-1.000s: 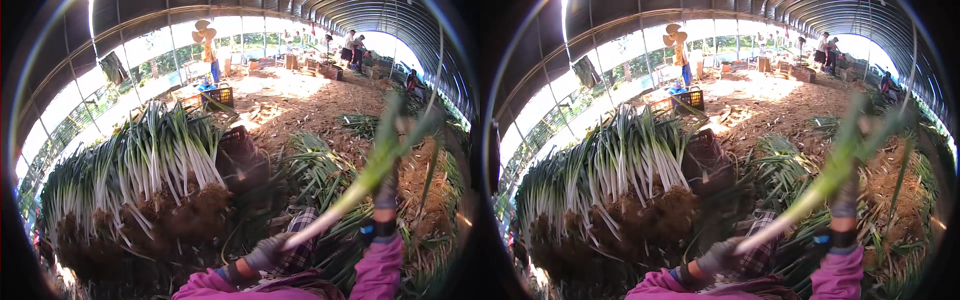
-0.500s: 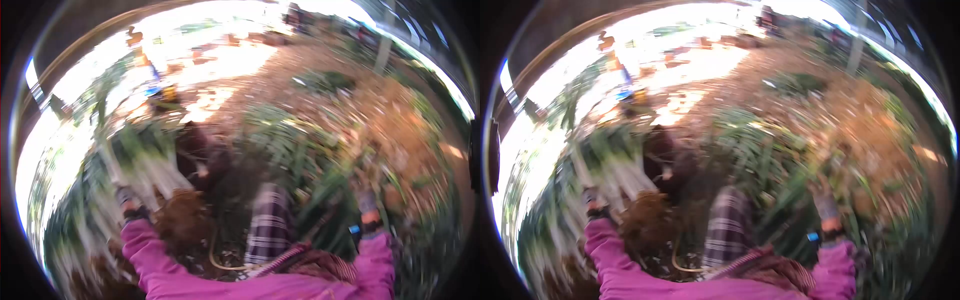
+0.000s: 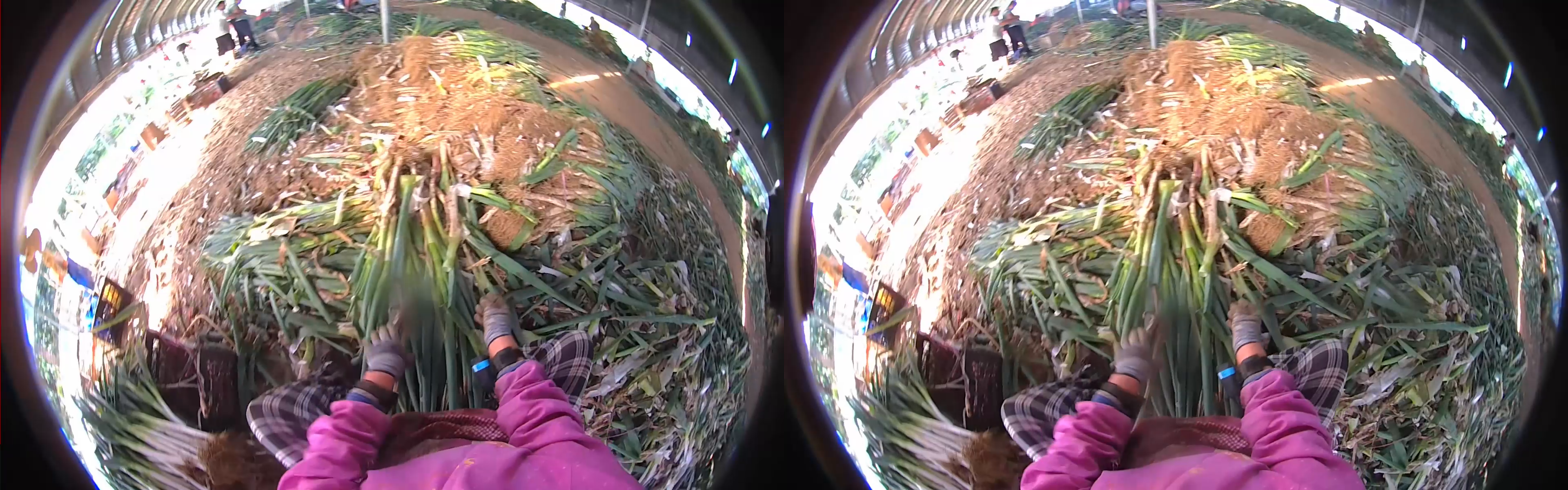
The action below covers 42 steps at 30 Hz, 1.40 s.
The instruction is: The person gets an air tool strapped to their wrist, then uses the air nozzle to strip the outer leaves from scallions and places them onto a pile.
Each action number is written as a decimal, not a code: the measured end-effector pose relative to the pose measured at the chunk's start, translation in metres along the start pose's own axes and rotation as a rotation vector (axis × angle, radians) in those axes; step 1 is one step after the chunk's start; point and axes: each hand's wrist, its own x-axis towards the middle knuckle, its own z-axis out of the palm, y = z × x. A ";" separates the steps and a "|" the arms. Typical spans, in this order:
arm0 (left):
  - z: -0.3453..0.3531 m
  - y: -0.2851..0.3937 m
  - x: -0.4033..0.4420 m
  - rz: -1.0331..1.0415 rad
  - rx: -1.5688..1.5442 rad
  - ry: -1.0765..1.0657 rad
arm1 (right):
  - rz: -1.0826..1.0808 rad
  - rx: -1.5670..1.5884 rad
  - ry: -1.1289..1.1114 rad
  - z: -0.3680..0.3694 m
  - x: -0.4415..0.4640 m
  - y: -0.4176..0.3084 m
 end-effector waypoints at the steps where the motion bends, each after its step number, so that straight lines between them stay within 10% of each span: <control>1: 0.023 0.019 0.001 -0.059 0.069 -0.026 | -0.073 -0.011 -0.056 -0.013 0.026 0.027; 6: 0.119 0.007 0.048 -0.388 -0.187 -0.153 | -0.386 -0.477 -0.028 0.015 0.081 0.056; 11: 0.052 -0.001 0.043 -0.267 -0.211 -0.239 | -0.441 -1.258 0.103 0.097 0.111 -0.002; 18: 0.013 0.005 0.052 -0.305 -0.201 -0.601 | -0.148 -1.681 0.137 0.121 0.183 -0.066; 22: 0.063 0.006 0.042 -0.126 0.154 -0.406 | 0.151 -1.595 0.057 0.054 0.233 -0.040; 26: 0.131 0.008 0.042 -0.363 0.092 -0.201 | -0.036 -1.789 -0.133 0.010 0.208 -0.090; 28: 0.155 0.003 0.043 -0.375 0.153 -0.147 | -0.561 -1.794 -0.138 -0.080 0.228 -0.104; 33: 0.132 0.002 0.055 -0.440 0.063 -0.409 | -0.189 -2.233 0.570 -0.261 0.144 -0.345; 35: 0.111 0.010 0.062 -0.532 -0.094 -0.463 | -0.231 -1.881 1.262 -0.319 0.136 -0.386; 40: 0.056 0.038 0.062 -0.332 -0.608 -0.479 | -0.880 -2.025 0.630 -0.211 0.185 -0.306; 42: 0.060 0.041 0.055 -0.218 -1.049 -0.239 | -0.519 -1.955 0.360 -0.108 0.218 -0.238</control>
